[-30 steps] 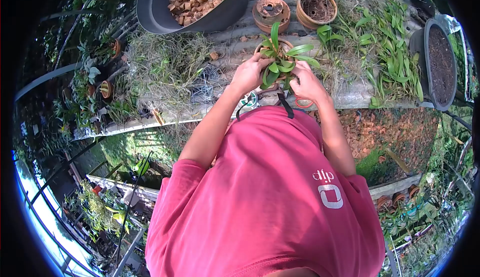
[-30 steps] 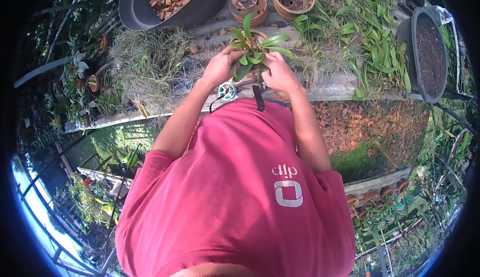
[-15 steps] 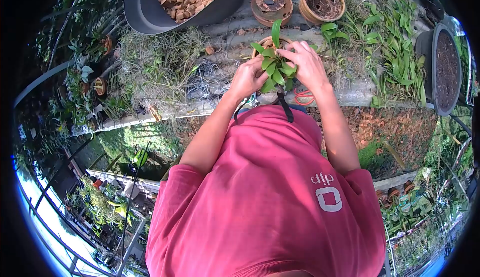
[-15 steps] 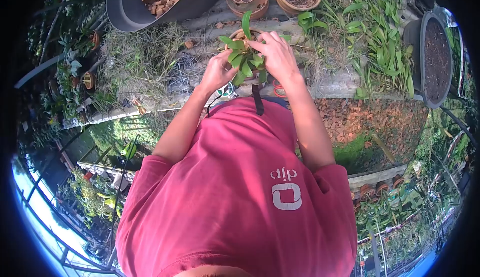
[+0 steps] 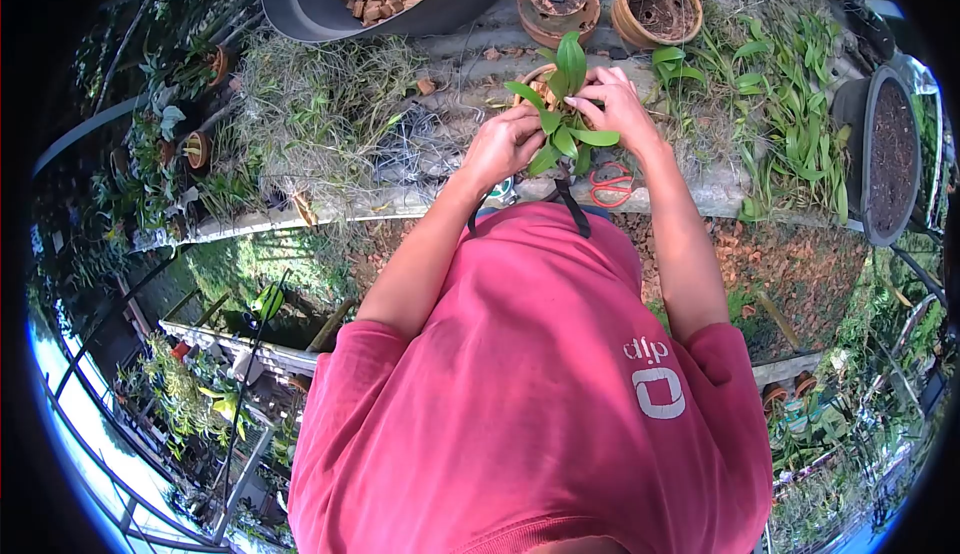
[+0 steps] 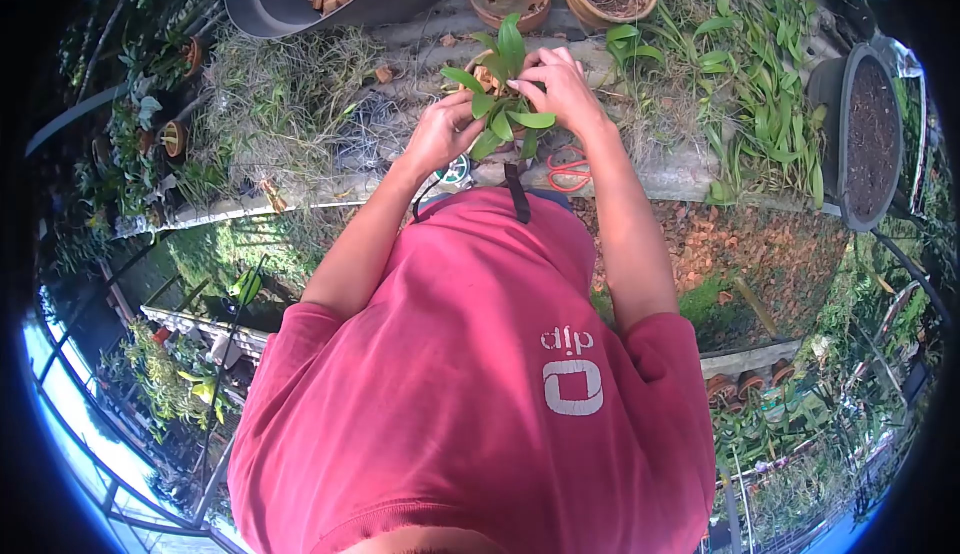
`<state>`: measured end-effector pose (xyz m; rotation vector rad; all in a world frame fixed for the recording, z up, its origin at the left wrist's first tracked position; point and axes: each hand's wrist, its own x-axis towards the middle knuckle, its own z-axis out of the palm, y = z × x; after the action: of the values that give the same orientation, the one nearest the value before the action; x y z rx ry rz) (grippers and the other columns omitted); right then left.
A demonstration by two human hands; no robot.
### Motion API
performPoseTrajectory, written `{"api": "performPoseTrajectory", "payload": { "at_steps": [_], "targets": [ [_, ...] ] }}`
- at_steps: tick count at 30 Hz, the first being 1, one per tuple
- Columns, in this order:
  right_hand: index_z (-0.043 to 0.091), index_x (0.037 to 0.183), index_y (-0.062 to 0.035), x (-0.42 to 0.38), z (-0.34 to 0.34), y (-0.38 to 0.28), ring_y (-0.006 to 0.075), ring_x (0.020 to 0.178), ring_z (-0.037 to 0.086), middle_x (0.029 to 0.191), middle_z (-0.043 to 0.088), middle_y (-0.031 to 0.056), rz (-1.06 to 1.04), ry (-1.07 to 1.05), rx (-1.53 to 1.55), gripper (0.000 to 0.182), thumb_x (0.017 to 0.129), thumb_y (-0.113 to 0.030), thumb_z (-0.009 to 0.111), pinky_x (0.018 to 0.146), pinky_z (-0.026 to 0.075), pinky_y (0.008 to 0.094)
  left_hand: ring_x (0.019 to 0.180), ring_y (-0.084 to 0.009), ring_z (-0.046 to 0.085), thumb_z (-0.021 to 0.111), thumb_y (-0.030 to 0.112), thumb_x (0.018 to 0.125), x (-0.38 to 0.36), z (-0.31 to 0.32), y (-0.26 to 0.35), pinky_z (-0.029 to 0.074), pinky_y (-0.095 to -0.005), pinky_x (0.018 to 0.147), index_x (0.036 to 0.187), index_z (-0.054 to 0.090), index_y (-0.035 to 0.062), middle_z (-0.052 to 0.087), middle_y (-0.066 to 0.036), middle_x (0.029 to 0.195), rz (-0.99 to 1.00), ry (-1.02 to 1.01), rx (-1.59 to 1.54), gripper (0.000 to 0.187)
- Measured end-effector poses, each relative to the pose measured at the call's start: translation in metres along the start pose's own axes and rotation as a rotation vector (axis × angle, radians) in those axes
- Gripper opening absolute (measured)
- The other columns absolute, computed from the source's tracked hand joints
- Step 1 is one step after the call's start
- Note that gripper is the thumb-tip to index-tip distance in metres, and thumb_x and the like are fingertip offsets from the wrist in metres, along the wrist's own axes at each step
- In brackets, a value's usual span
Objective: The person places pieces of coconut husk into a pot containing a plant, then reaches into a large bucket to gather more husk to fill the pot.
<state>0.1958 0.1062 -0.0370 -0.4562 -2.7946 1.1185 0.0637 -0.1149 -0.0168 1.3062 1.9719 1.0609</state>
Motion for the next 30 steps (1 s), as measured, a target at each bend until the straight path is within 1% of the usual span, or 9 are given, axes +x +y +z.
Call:
{"api": "performPoseTrajectory", "payload": {
  "at_steps": [1,4,10,13,16,19,21,25,30],
  "targets": [
    [0.083,0.103,-0.0137,0.001,0.0,0.001,0.029,0.112,0.058,0.112,0.068,0.0029,0.019,0.003,-0.005,0.018,0.089,-0.025,0.081,0.098,0.047,0.0453,0.1,-0.0374,0.073,0.075,0.007,0.092,0.0,0.002,-0.001,0.061,-0.0428,0.086,0.118,0.076,0.0034,0.073,-0.016,0.12,0.044,0.007,0.019,0.026],
    [0.082,0.102,-0.0124,0.004,0.0,0.003,0.0304,0.112,0.058,0.11,0.069,0.0042,0.001,0.015,-0.01,0.019,0.09,-0.027,0.081,0.097,0.048,0.0458,0.111,-0.0358,0.071,0.072,0.011,0.094,0.0,0.003,0.003,0.059,-0.0427,0.096,0.118,0.077,0.006,0.073,-0.013,0.123,0.024,-0.007,0.062,0.025],
    [0.08,0.105,-0.0094,-0.004,0.004,-0.001,0.0305,0.117,0.058,0.115,0.067,0.0058,0.009,0.13,-0.015,0.024,0.087,-0.026,0.084,0.1,0.047,0.0466,0.107,-0.0411,0.07,0.068,0.005,0.095,-0.001,0.004,0.006,0.058,-0.0448,0.091,0.122,0.074,0.0013,0.071,-0.019,0.121,0.013,0.001,0.025,0.028],
    [0.08,0.105,-0.0096,-0.011,0.004,-0.005,0.0295,0.121,0.057,0.119,0.065,0.0055,0.051,0.162,-0.072,0.025,0.086,-0.025,0.085,0.102,0.046,0.0465,0.105,-0.0413,0.071,0.066,0.005,0.095,0.001,0.008,-0.003,0.058,-0.045,0.09,0.122,0.073,-0.0001,0.071,-0.02,0.119,-0.088,-0.072,-0.053,0.028],
    [0.08,0.103,-0.0102,-0.016,0.001,-0.013,0.0298,0.123,0.055,0.123,0.064,0.0057,0.081,0.185,-0.118,0.023,0.083,-0.019,0.087,0.104,0.044,0.0469,0.104,-0.0415,0.071,0.066,0.006,0.096,0.0,0.008,0.002,0.058,-0.045,0.091,0.122,0.073,-0.0009,0.071,-0.021,0.12,-0.113,-0.02,-0.076,0.028],
    [0.078,0.099,-0.0113,-0.025,-0.004,-0.019,0.0311,0.125,0.055,0.126,0.063,0.0062,0.11,0.188,-0.123,0.021,0.081,-0.014,0.087,0.105,0.043,0.0476,0.104,-0.0438,0.069,0.066,0.01,0.094,0.004,0.008,0.006,0.056,-0.0478,0.093,0.113,0.075,-0.0011,0.071,-0.022,0.111,-0.018,0.018,-0.045,0.023],
    [0.078,0.098,-0.0137,-0.031,-0.009,-0.019,0.0302,0.128,0.053,0.127,0.062,0.0045,0.084,0.195,-0.167,0.022,0.079,-0.014,0.088,0.104,0.043,0.0475,0.103,-0.0439,0.069,0.067,0.01,0.094,0.003,0.009,0.008,0.055,-0.048,0.092,0.112,0.075,-0.0009,0.071,-0.022,0.11,-0.035,0.015,-0.053,0.023],
    [0.076,0.103,-0.0172,-0.041,-0.014,-0.023,0.0308,0.13,0.052,0.129,0.06,0.0052,0.042,0.152,-0.209,0.032,0.074,-0.007,0.086,0.105,0.042,0.0497,0.102,-0.0437,0.069,0.067,0.011,0.094,0.004,0.01,0.008,0.056,-0.0479,0.09,0.113,0.073,0.0,0.071,-0.021,0.106,-0.05,-0.026,-0.021,0.023],
    [0.077,0.113,-0.0125,-0.031,-0.005,-0.027,0.03,0.133,0.051,0.129,0.06,0.0067,0.093,0.189,-0.255,0.044,0.071,-0.01,0.085,0.108,0.038,0.05,0.099,-0.0443,0.069,0.069,0.012,0.094,0.005,0.011,0.011,0.056,-0.0481,0.087,0.117,0.072,0.0014,0.071,-0.021,0.104,-0.094,0.013,-0.078,0.026]
  ]
}}
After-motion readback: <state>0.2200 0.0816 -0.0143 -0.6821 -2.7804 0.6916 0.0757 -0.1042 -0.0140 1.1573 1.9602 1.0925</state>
